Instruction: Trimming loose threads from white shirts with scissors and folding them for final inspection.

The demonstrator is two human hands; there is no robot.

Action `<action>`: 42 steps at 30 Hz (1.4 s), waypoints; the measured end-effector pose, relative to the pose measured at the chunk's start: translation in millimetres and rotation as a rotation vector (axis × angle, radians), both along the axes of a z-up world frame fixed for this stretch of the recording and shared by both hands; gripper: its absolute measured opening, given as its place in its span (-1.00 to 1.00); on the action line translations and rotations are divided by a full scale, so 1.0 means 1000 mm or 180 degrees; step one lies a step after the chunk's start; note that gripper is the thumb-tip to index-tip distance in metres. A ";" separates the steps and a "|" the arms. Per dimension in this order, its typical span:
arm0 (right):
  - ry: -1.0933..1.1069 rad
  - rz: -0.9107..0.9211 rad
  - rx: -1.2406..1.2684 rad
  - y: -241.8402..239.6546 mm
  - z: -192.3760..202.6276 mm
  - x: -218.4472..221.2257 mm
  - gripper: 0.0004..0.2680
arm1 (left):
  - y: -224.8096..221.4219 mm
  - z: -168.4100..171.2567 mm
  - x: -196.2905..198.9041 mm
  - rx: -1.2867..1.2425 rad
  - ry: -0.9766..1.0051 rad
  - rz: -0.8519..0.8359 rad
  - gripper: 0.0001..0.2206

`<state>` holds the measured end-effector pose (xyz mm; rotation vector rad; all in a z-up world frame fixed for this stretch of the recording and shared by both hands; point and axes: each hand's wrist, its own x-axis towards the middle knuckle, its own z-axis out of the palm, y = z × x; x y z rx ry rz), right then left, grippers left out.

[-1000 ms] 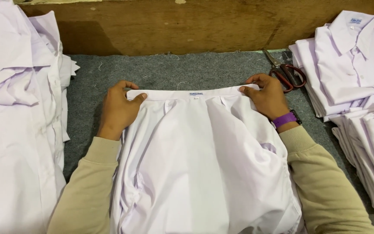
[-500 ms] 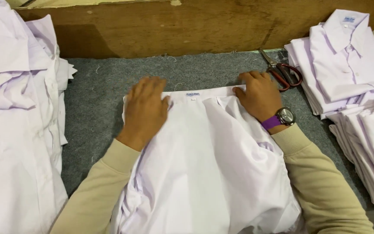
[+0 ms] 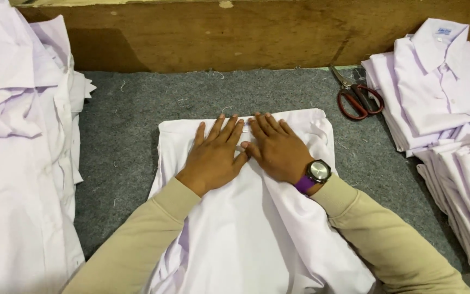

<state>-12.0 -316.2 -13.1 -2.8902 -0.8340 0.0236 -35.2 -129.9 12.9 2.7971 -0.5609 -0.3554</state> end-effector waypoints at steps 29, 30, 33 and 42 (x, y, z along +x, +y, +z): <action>-0.0999 -0.0370 0.0285 -0.063 -0.039 0.047 -0.85 | 0.038 0.005 -0.001 0.0105 -0.0009 0.0941 -0.29; -0.0992 -0.0378 0.0281 -0.058 -0.036 0.041 -0.85 | 0.038 0.001 -0.001 0.0104 -0.0001 0.0933 -0.29; -0.0622 -0.0019 0.0558 -0.042 -0.026 0.040 -0.79 | 0.041 -0.002 0.001 0.0071 -0.0065 0.0904 -0.31; -0.0059 -0.0193 0.1254 -0.044 -0.031 0.060 -0.94 | 0.037 -0.006 0.003 0.0029 -0.0139 0.0502 -0.44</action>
